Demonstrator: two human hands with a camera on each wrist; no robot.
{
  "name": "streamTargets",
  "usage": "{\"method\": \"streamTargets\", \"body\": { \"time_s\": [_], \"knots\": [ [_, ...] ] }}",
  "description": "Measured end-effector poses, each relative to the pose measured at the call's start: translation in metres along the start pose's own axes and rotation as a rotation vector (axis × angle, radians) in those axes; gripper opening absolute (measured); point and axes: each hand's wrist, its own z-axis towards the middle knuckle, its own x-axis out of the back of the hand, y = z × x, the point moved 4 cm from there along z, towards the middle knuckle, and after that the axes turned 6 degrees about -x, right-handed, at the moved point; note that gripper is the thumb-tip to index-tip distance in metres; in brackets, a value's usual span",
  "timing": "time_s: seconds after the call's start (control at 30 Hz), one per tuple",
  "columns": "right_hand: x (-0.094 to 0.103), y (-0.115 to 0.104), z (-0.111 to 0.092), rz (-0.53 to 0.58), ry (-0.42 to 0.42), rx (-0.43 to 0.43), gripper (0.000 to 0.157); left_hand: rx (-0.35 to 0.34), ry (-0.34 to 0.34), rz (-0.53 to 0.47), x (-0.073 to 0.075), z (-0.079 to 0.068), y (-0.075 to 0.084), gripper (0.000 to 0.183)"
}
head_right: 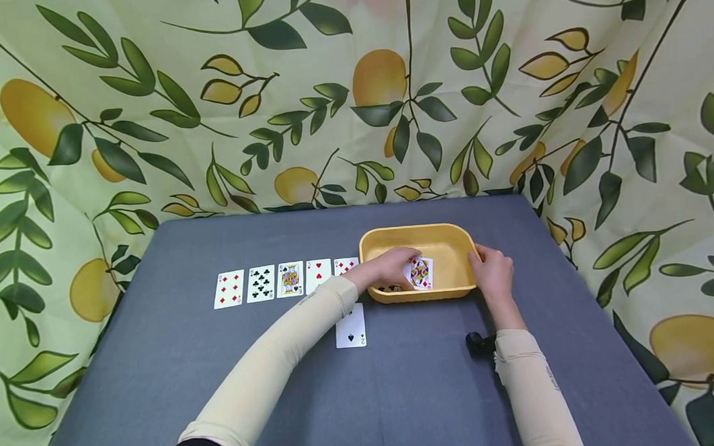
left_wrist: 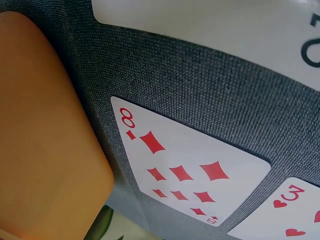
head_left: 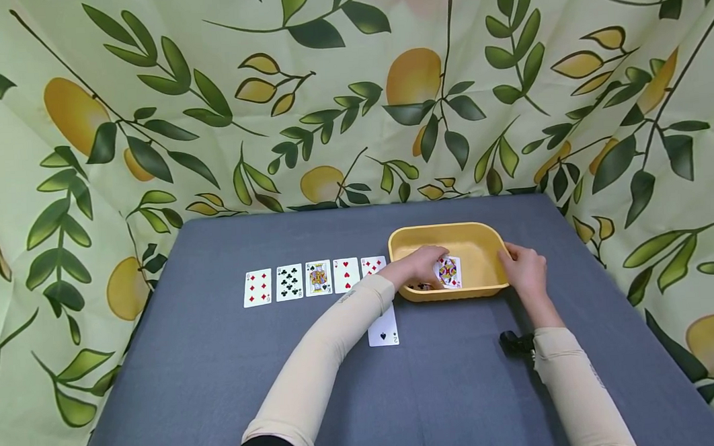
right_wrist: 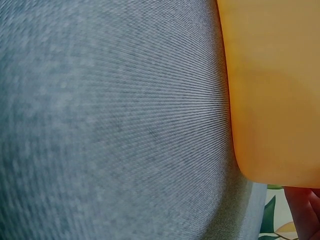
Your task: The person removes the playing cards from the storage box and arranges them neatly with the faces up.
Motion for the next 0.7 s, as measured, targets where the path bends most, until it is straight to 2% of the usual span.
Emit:
{"method": "streamTargets", "body": {
  "time_s": [0.23,0.4,0.57,0.7],
  "knots": [
    [-0.002,-0.001,-0.001,-0.002,-0.007,0.006,0.041,0.013,0.013,-0.030,-0.001,0.000,-0.002,0.085],
    [-0.003,0.000,0.000,0.007,-0.018,-0.011,0.043,-0.002,0.027,-0.063,0.001,-0.002,-0.001,0.090],
    [-0.002,0.000,0.001,0.003,-0.019,-0.007,0.043,-0.027,0.055,-0.038,0.010,-0.007,0.000,0.095],
    [-0.002,0.000,0.001,-0.005,-0.023,0.002,0.043,-0.031,0.106,-0.033,0.022,-0.018,-0.002,0.098]
  ]
}}
